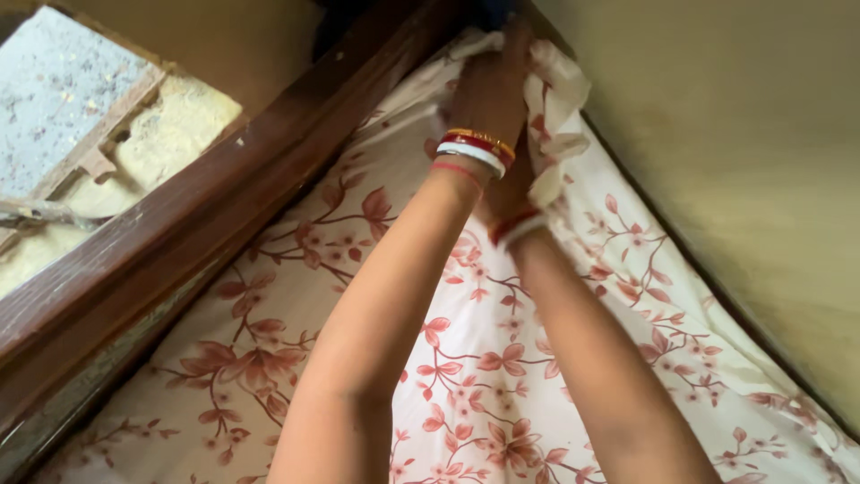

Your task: The person spreads a patterned sheet over a mattress, tucking the edges under the mattress and smoothing the fabric by hand along the sides and corners of the bed.

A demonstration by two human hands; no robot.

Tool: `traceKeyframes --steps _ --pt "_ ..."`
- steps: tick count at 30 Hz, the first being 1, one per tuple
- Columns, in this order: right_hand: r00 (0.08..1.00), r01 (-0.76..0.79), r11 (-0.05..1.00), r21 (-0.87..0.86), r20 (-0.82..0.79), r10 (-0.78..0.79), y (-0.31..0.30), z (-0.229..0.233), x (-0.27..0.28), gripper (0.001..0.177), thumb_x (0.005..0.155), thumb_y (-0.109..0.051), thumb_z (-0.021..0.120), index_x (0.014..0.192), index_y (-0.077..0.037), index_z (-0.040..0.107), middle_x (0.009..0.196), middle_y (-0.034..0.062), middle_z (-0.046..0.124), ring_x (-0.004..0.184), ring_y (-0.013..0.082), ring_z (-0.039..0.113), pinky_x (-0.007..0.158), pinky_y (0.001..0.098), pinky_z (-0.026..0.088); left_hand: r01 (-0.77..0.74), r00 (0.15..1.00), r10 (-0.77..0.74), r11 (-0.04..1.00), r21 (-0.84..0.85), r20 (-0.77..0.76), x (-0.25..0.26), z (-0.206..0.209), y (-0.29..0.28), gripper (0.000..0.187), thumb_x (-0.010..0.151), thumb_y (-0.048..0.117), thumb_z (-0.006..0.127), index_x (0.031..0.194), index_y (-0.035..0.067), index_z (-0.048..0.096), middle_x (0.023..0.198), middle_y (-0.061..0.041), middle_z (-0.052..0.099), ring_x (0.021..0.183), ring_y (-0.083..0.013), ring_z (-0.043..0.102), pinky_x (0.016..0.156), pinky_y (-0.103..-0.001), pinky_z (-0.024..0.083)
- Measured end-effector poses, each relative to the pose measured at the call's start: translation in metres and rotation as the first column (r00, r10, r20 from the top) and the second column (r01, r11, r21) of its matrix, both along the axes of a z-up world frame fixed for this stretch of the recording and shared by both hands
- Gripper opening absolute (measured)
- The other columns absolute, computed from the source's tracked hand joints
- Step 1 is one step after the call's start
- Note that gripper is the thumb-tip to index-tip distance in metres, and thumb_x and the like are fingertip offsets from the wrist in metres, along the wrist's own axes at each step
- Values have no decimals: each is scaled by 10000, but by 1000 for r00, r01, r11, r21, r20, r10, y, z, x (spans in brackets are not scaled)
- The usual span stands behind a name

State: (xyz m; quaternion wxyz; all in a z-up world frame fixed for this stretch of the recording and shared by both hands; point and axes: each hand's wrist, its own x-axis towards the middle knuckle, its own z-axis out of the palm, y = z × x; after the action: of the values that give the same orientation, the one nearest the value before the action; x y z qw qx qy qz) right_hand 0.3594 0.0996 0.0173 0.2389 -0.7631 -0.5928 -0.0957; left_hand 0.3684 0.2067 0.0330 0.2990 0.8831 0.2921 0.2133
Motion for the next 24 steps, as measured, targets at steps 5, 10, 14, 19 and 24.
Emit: traceKeyframes --steps 5,10,14,19,24 --pt "986 136 967 -214 -63 -153 57 18 23 399 1055 -362 526 1220 -14 633 1264 235 651 1190 390 622 1049 484 488 -46 931 40 999 7 363 -93 19 -31 684 902 69 604 1542 89 363 1370 -210 604 1292 -398 560 1146 -504 441" --pt "962 161 625 -763 -19 -271 92 26 41 532 1137 -466 420 1185 -17 701 1204 266 699 1152 395 651 1059 484 484 -242 969 245 967 81 -29 -149 19 -9 633 887 313 664 1411 12 477 1431 -244 536 1317 -448 475 1086 -565 364" --pt "999 1 903 -430 48 22 90 -9 61 413 1055 -253 443 1247 23 682 1156 281 696 1015 437 659 858 544 507 -189 978 199 971 145 -56 -121 -13 26 723 917 483 635 1406 -25 474 1409 -279 543 1293 -436 498 1081 -558 377" --pt "993 79 868 -490 113 -26 88 -56 87 362 1005 -252 483 1124 -14 728 1146 257 707 1057 414 662 938 521 495 -116 985 122 992 53 -122 -108 -40 37 709 951 536 660 1358 -25 512 1339 -269 588 1255 -436 554 1092 -516 427" --pt "995 99 808 -580 83 -62 97 -21 85 367 995 -295 540 1223 -48 689 1203 241 696 1082 413 657 897 529 507 -39 998 46 983 -181 39 -97 -38 54 774 848 623 742 1294 7 604 1252 -226 671 1140 -377 632 992 -484 511"
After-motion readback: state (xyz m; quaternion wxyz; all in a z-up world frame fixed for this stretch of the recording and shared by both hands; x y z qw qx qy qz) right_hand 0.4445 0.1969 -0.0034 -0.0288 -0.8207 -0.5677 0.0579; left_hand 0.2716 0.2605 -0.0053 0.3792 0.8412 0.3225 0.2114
